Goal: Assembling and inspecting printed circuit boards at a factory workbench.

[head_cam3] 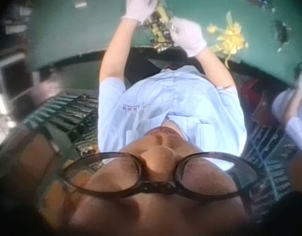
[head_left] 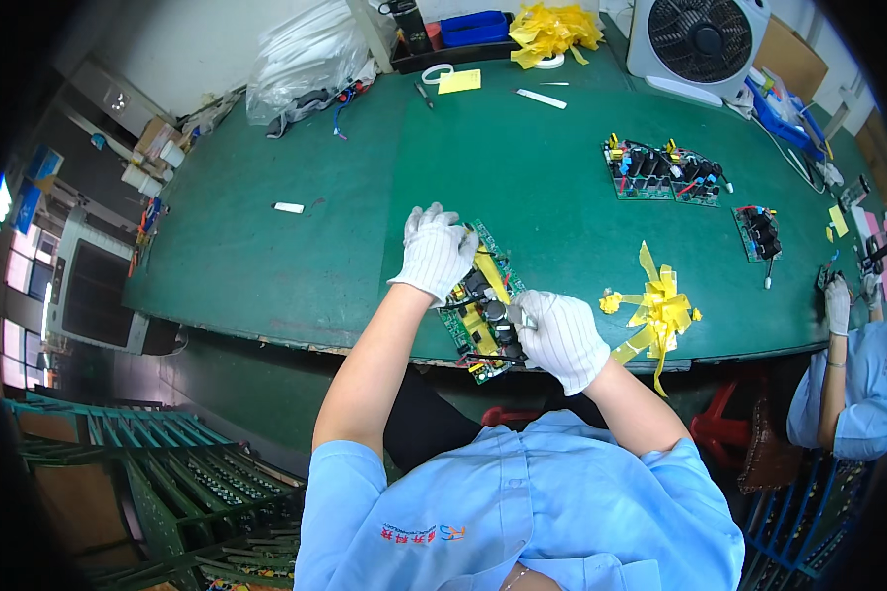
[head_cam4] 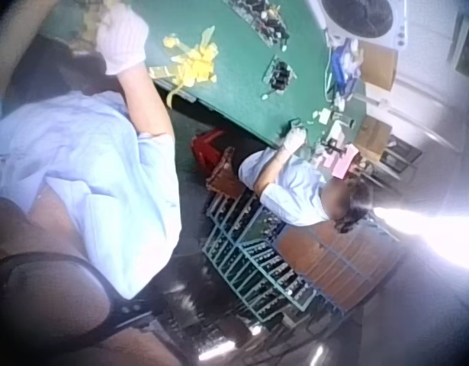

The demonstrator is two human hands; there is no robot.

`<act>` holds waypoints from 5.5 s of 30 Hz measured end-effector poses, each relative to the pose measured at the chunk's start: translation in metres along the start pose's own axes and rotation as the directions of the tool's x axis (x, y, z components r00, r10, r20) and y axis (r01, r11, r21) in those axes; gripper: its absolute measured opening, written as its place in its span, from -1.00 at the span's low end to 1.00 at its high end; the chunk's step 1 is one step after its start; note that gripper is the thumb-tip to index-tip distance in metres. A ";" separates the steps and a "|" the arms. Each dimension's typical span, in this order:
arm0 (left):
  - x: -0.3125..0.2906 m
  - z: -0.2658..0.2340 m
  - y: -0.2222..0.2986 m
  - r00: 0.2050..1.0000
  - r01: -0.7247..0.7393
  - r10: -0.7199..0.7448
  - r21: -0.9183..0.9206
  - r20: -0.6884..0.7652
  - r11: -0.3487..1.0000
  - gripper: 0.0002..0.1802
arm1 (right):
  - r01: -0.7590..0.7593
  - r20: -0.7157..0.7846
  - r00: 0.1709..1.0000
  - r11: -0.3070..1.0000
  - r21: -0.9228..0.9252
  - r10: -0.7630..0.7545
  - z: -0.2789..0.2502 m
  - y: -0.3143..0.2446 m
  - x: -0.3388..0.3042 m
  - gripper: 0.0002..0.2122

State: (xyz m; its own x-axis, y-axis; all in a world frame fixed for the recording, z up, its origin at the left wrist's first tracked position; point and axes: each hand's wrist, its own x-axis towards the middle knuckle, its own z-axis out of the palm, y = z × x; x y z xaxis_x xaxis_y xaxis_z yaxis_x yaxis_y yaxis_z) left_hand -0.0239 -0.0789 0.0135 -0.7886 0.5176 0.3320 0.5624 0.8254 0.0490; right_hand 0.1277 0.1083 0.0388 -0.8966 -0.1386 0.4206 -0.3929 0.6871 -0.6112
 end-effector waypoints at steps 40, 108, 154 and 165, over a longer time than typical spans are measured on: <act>-0.007 0.081 -0.021 0.964 0.231 -0.266 -0.561 0.020 0.795 -0.47 | 0.313 0.362 0.918 0.858 -0.407 -0.163 -0.041 -0.062 0.156 -0.86; 0.084 0.034 0.196 0.919 -0.385 0.305 -0.398 -0.251 0.833 -0.44 | 0.195 -0.130 0.951 0.869 -0.455 -0.282 -0.217 0.154 -0.071 -0.77; -0.038 -0.054 0.080 0.785 0.496 -0.414 -0.067 0.461 0.866 -0.47 | -0.269 -0.276 0.942 0.920 -0.286 0.190 -0.147 0.084 -0.192 -0.22; -0.039 -0.029 0.078 0.866 0.288 -0.226 -0.076 0.445 0.955 -0.64 | -0.078 -0.080 0.995 0.979 -0.186 0.064 -0.072 0.030 -0.131 -0.29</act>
State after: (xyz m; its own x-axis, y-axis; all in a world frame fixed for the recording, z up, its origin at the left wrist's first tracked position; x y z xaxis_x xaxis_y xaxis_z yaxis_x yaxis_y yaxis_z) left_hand 0.0583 -0.0410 0.0317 -0.9210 0.3623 -0.1428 0.3287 0.9199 0.2141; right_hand 0.2484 0.1983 0.0141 -0.9007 -0.0365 0.4329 -0.2766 0.8166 -0.5067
